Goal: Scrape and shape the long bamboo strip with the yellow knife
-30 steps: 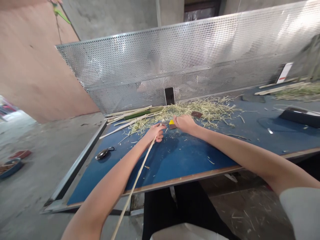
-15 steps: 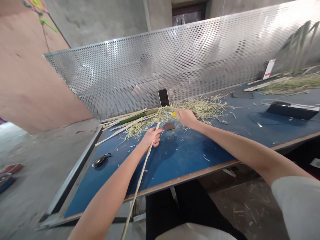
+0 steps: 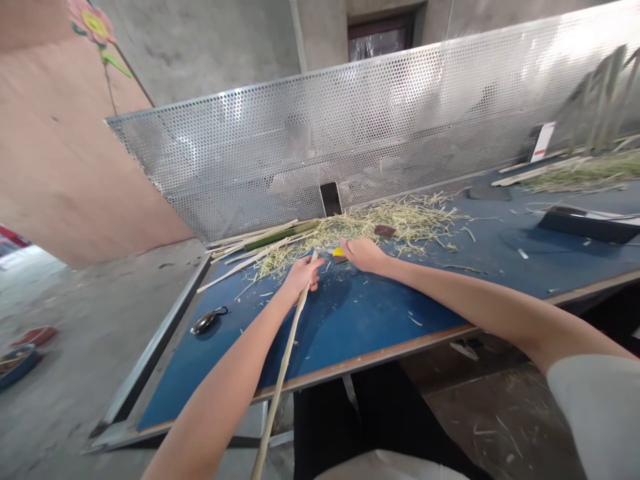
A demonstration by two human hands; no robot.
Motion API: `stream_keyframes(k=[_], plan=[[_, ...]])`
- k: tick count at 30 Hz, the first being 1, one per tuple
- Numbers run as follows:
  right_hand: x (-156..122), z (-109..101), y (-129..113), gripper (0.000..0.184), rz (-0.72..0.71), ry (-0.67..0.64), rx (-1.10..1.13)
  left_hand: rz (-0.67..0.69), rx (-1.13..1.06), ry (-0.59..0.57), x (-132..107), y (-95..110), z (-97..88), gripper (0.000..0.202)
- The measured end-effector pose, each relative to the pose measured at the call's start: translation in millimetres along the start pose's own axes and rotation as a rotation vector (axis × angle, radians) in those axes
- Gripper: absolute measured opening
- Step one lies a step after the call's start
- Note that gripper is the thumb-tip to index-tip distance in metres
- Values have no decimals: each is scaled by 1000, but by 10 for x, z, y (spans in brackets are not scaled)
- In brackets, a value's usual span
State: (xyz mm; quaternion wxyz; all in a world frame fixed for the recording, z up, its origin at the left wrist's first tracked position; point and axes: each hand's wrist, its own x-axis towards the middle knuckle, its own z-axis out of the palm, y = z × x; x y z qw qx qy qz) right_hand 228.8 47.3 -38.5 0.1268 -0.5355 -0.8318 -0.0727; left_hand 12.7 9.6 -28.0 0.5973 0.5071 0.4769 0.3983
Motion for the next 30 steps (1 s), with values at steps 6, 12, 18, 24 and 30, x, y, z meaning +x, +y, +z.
stream_keyframes(k=[6,12,18,24,30], plan=[[-27,-65,-23,55,18,-38,6,19,16,-5,-36,-9,23,30],[20,-114,9,66,61,-23,-57,6,7,-44,-85,15,40,27],[46,-146,-5,61,28,-23,-98,-4,-2,-51,-21,12,-21,27],[127,-62,7,53,-28,-37,-101,-31,7,-59,27,19,-88,22],[207,-131,547,49,217,-65,-63,-55,22,-261,-154,116,1,17]])
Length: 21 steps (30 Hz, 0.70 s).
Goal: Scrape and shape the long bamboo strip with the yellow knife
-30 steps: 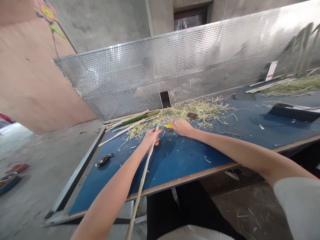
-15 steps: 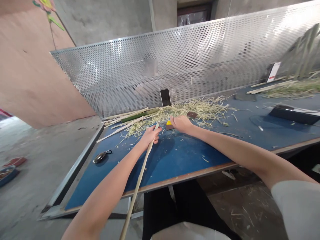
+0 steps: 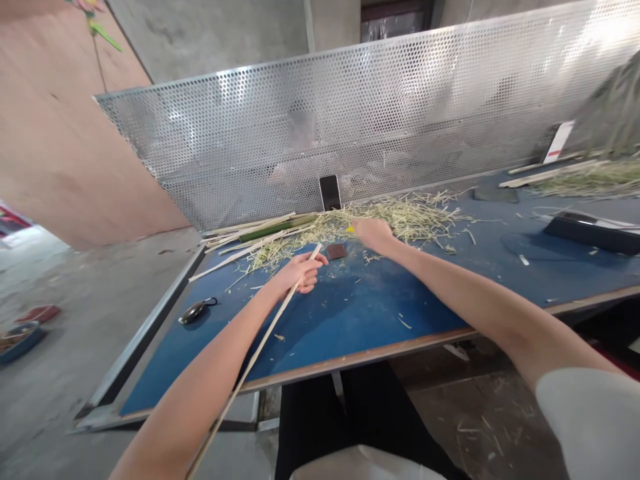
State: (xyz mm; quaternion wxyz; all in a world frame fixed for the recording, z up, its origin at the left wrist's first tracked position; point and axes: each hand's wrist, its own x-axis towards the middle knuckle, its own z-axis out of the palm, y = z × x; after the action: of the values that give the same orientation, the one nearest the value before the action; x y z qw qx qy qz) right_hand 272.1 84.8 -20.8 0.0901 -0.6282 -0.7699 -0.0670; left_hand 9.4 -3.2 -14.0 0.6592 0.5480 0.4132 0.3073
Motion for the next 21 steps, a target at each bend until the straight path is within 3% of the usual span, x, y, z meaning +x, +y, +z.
stream_keyframes(k=[3,6,11,21], plan=[[40,-36,312,70,151,75,100,47,-11,-109,-50,29,64,19],[24,-47,364,80,184,186,169,34,-53,-160,-28,32,34,19],[-75,-47,54,77,37,246,159,-32,-167,-221,46,24,-150,24],[-288,-24,-283,61,-290,85,-22,-99,-143,-284,119,-58,-219,40]])
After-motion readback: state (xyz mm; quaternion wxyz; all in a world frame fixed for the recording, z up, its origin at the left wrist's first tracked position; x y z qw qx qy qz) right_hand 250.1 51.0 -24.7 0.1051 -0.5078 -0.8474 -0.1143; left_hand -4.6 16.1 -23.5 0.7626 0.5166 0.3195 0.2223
